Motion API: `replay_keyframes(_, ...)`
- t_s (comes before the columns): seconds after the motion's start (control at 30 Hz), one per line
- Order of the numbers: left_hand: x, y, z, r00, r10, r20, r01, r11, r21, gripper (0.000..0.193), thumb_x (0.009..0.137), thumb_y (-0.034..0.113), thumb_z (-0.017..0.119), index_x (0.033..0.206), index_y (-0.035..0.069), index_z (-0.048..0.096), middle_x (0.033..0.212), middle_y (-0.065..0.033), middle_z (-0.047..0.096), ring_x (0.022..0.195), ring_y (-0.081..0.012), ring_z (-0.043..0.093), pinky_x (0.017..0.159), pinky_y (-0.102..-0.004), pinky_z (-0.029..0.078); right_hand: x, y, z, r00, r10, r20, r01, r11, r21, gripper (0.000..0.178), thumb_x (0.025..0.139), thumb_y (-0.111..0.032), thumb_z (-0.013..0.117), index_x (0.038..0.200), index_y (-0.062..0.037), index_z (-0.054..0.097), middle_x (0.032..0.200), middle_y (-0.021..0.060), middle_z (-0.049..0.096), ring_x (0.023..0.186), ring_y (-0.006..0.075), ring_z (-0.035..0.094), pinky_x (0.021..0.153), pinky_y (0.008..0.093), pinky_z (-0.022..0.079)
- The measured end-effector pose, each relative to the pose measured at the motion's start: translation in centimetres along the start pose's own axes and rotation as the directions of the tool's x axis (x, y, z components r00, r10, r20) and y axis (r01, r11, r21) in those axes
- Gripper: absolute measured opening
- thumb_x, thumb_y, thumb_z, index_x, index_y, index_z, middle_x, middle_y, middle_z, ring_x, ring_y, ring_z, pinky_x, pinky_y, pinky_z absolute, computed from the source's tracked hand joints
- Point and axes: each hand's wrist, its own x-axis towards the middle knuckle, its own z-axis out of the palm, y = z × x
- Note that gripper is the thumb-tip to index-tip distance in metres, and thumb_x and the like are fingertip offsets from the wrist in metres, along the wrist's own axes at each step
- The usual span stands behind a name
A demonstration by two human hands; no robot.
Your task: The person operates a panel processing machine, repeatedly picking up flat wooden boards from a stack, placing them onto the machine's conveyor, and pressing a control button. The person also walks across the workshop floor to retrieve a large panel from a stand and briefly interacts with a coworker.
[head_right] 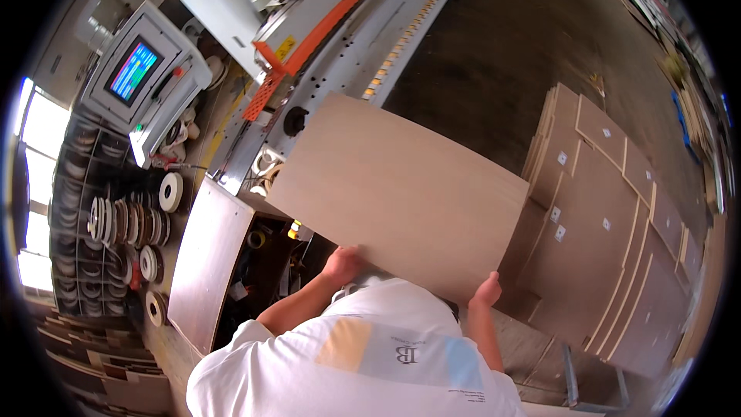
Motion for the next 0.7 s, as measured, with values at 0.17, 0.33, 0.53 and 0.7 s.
replay_keyframes(0.17, -4.7, 7.3, -0.8, 0.99, -0.075, -0.122, -0.011, 0.813, -0.582, 0.031, 0.1, 0.023, 0.058, 0.13, 0.015, 0.054, 0.125, -0.0017, 0.062, 0.113, -0.0226, 0.06, 0.095, -0.0414, 0.046, -3.4, 2.2, 5.3, 0.959, -0.033, 0.28, 0.047, 0.998, -0.041, 0.044, 0.092, -0.034, 0.061, 0.107, 0.0069, 0.065, 0.107, 0.0125, 0.067, 0.095, 0.0225, 0.062, 0.084, 0.0385, 0.052)
replay_keyframes(0.33, -3.2, 3.1, -6.0, 0.916, -0.147, -0.374, -0.019, 0.914, -0.406, 0.03, 0.105, 0.032, 0.053, 0.13, 0.013, 0.054, 0.117, -0.0024, 0.064, 0.108, -0.0211, 0.061, 0.096, -0.0413, 0.047, -8.1, 1.4, 8.8, 0.81, -0.012, 0.586, 0.183, 0.955, -0.235, 0.043, 0.093, -0.031, 0.07, 0.115, 0.004, 0.059, 0.117, 0.0113, 0.062, 0.109, 0.0196, 0.057, 0.095, 0.0364, 0.047)
replay_keyframes(0.53, -3.8, 2.1, -3.1, 0.916, -0.2, -0.347, 0.099, 0.953, -0.286, 0.048, 0.11, 0.043, 0.04, 0.14, 0.007, 0.049, 0.132, -0.0151, 0.061, 0.119, -0.032, 0.062, 0.1, -0.0523, 0.052, -12.2, -0.7, 11.2, 0.569, 0.184, 0.802, 0.271, 0.878, -0.394, 0.03, 0.094, -0.026, 0.073, 0.102, -0.0016, 0.059, 0.099, 0.0067, 0.064, 0.084, 0.0151, 0.065, 0.073, 0.036, 0.06)
replay_keyframes(0.7, -3.9, 3.9, -3.8, 0.875, -0.175, -0.452, 0.043, 0.957, -0.288, 0.055, 0.11, 0.049, 0.037, 0.142, 0.006, 0.048, 0.137, -0.0142, 0.059, 0.122, -0.0326, 0.06, 0.101, -0.0501, 0.051, -11.9, 1.0, 12.9, 0.524, 0.23, 0.82, 0.407, 0.778, -0.478, 0.034, 0.092, -0.029, 0.076, 0.102, -0.0019, 0.058, 0.099, 0.007, 0.065, 0.087, 0.0148, 0.066, 0.073, 0.0347, 0.059)
